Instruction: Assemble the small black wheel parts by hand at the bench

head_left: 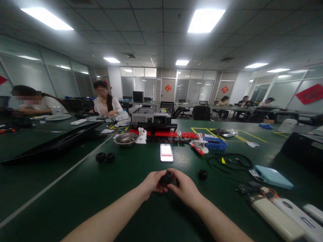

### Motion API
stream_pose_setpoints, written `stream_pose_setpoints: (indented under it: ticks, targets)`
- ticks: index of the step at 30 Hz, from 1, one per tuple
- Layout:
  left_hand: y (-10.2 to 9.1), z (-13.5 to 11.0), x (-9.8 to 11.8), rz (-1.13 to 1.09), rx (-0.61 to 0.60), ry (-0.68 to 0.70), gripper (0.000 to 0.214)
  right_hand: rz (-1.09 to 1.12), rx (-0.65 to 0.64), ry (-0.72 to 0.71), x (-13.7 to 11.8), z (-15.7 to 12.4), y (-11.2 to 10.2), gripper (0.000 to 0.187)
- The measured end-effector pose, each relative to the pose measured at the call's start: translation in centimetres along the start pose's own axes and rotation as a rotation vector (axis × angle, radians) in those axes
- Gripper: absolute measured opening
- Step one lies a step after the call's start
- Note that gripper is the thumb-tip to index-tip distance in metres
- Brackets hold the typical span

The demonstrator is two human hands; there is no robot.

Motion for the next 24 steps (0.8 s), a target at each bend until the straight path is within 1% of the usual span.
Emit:
stream_pose_setpoints:
  ticks: [3,6,7,8,10,12,15,16,18,19,21,22,24]
  targets:
    - [-0.7,-0.5,1.5,0.056,0.103,0.145,0.037,0.096,0.025,0.09,1.2,0.1,0.2,0.05]
    - [-0.6,-1.9,4.0,0.278,0.169,0.39,0.031,0.23,0.043,0.176,2.6,0.4,0.7,0.034]
    - [-0.4,-2.4,4.7,0.37,0.181,0.462,0.03,0.273,0.031,0.198,3.0,0.4,1.0,0.033]
    - [-0.1,-2.8,5.1,0.444,0.186,0.509,0.03,0.316,0.009,0.22,3.3,0.5,1.4,0.037]
    - [0.1,-3.3,5.3,0.508,0.179,0.53,0.033,0.375,-0.039,0.261,3.8,0.5,2.2,0.042]
    - [0.2,-3.4,5.2,0.515,0.176,0.526,0.034,0.377,-0.049,0.278,4.0,0.5,2.3,0.042]
    - [0.2,-3.0,4.8,0.447,0.166,0.51,0.034,0.307,0.004,0.235,3.5,0.6,1.4,0.034]
    - [0.1,-2.5,4.2,0.374,0.15,0.467,0.036,0.287,0.026,0.207,3.1,0.6,1.0,0.03]
    - [0.1,-1.5,2.7,0.193,0.112,0.324,0.042,0.25,0.054,0.142,2.1,0.6,0.3,0.02]
    - [0.2,-1.0,1.8,0.107,0.088,0.242,0.045,0.233,0.052,0.111,1.6,0.6,0.1,0.02]
    - [0.5,-0.3,0.4,-0.026,0.037,0.099,0.052,0.195,0.033,0.068,0.8,0.4,-0.1,0.029]
    - [0.7,-0.2,0.0,-0.066,0.012,0.059,0.053,0.174,0.026,0.057,0.5,0.3,-0.1,0.033]
    - [0.8,-0.1,-0.3,-0.115,-0.015,0.031,0.049,0.142,0.015,0.048,0.2,0.1,0.0,0.038]
Point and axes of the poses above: each hand's wrist, its own z-axis towards the middle knuckle, its own y-axis out of the palm, x = y × z, the point moved 9 cm from there along z, towards the middle knuckle, and after that the axes turned 3 degrees about -z, right-handed, at the moved point
